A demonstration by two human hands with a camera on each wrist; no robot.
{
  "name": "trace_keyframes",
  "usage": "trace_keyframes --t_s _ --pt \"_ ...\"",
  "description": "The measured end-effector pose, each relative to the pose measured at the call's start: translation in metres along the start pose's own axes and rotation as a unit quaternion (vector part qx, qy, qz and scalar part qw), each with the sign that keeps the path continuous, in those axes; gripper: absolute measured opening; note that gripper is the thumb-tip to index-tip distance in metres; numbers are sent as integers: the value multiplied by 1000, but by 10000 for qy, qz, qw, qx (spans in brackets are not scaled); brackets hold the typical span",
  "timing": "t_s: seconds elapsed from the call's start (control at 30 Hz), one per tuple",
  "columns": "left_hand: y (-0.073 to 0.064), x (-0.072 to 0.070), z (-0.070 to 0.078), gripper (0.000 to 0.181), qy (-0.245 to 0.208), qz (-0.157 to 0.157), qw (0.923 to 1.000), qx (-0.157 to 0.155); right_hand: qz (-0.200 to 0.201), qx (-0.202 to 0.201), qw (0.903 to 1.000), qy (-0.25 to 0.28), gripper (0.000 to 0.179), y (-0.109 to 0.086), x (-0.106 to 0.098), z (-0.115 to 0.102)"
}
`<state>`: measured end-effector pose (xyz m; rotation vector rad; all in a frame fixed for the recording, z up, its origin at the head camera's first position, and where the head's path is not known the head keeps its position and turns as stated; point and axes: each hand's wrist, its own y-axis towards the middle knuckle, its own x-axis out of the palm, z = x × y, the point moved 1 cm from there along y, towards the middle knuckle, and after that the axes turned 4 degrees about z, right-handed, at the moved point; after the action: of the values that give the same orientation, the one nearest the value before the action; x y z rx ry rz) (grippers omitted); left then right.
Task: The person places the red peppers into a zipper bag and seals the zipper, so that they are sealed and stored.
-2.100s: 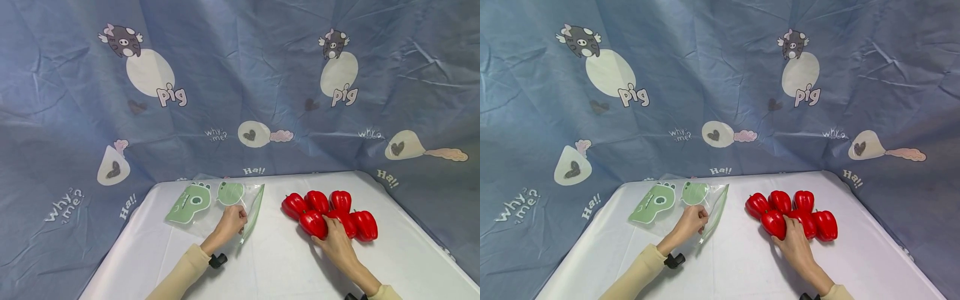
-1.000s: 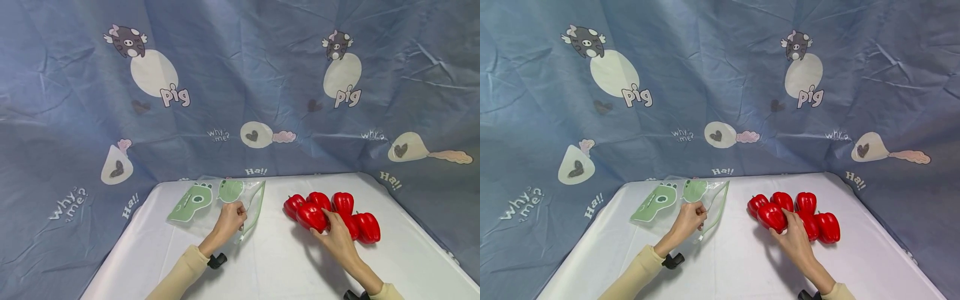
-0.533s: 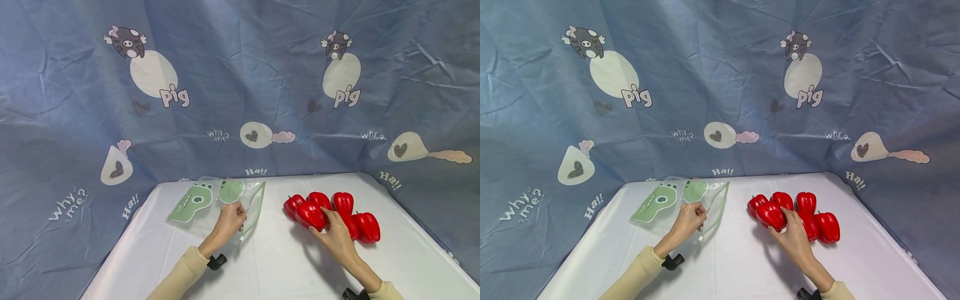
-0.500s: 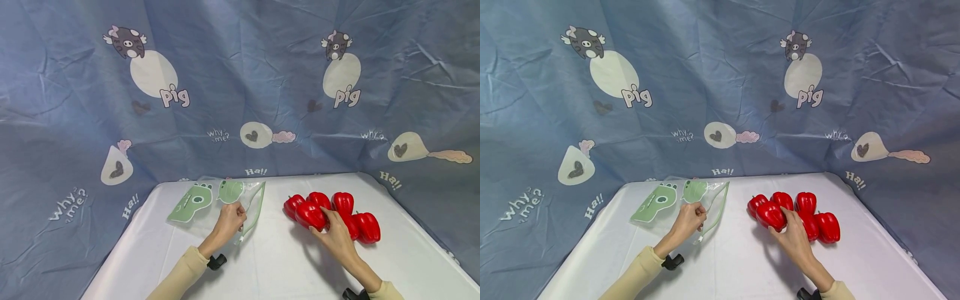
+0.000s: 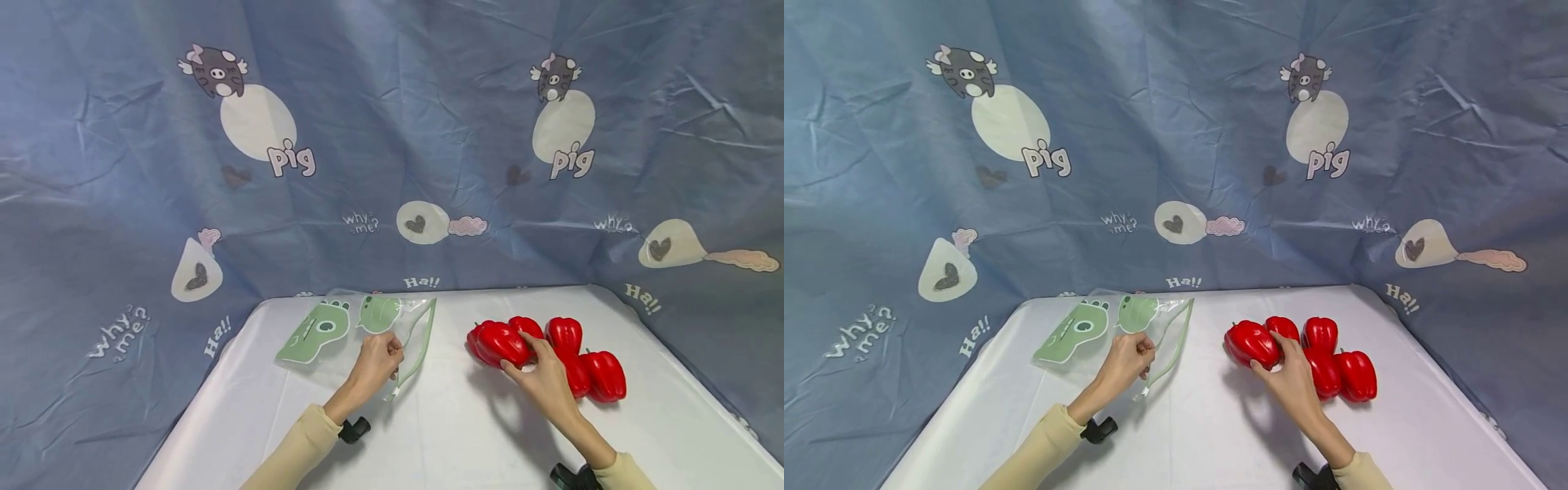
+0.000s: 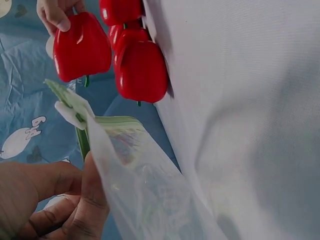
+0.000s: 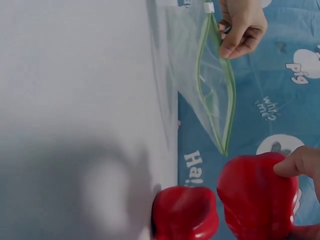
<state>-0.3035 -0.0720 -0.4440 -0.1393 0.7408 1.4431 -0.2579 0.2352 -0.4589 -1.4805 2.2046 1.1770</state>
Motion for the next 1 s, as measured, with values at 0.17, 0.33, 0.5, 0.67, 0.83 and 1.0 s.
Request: trace_keyframes --t_s 0.17,0.33,0.5,0.67,0.83,1.0 --pt "0 1 2 8 18 8 10000 3 -211 449 9984 261 71 4 0 -3" --pt "0 1 2 8 44 -25 10000 -13 -330 792 9951 490 70 8 -1 -7" --pt "0 -1 2 8 43 -11 10000 -14 -377 775 9939 691 67 13 1 -13" --pt "1 -4 3 7 125 11 9999 44 -473 721 9932 788 65 17 6 -20" --pt "0 -4 4 7 147 5 9999 57 -598 662 9923 863 64 19 14 -27" --pt "-2 -4 6 8 110 -43 9999 68 -679 548 9909 1025 66 17 26 -37"
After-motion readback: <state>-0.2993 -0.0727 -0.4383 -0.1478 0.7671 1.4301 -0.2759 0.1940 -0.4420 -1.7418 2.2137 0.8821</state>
